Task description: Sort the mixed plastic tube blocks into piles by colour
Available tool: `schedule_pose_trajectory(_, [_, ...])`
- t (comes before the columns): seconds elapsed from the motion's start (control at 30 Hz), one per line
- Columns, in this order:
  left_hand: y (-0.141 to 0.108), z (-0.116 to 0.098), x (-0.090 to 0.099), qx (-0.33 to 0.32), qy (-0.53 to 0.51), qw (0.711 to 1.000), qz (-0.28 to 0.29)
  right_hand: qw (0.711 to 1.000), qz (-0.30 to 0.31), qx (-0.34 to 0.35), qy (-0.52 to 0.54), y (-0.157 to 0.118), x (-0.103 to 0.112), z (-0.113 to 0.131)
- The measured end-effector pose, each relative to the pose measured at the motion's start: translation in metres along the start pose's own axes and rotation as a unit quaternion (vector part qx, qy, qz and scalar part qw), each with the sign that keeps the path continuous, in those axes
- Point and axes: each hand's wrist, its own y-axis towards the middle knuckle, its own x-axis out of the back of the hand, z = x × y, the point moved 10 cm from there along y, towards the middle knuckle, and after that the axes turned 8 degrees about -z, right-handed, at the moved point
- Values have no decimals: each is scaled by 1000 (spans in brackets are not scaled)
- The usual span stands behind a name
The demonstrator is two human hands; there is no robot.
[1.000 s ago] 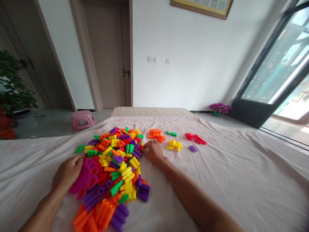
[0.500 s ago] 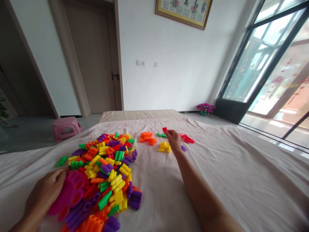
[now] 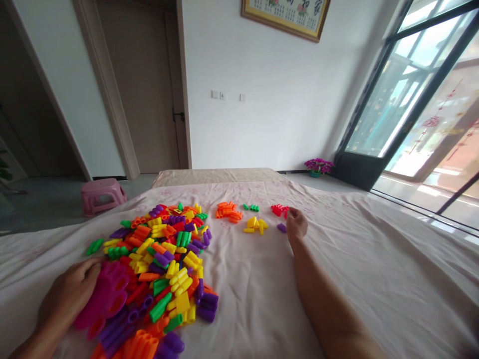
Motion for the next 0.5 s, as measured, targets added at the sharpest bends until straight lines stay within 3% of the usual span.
schedule_pose_trajectory(0.1, [-3,-3,1,24,-14,999,23,997,18,68,29,-19,-13,40])
schedule_pose_trajectory(0.2, [-4,-7,3,32,-2,999,30,973,123,151,126,-63,-37,91])
schedule_pose_trajectory(0.33, [-5,-9,3,34,-9,999,31,888,321,259,201,-157,-66,153])
schedule_pose_trajectory(0.5, [-5,-8,2,27,-18,999,26,792,445,379,176,-251,-72,188])
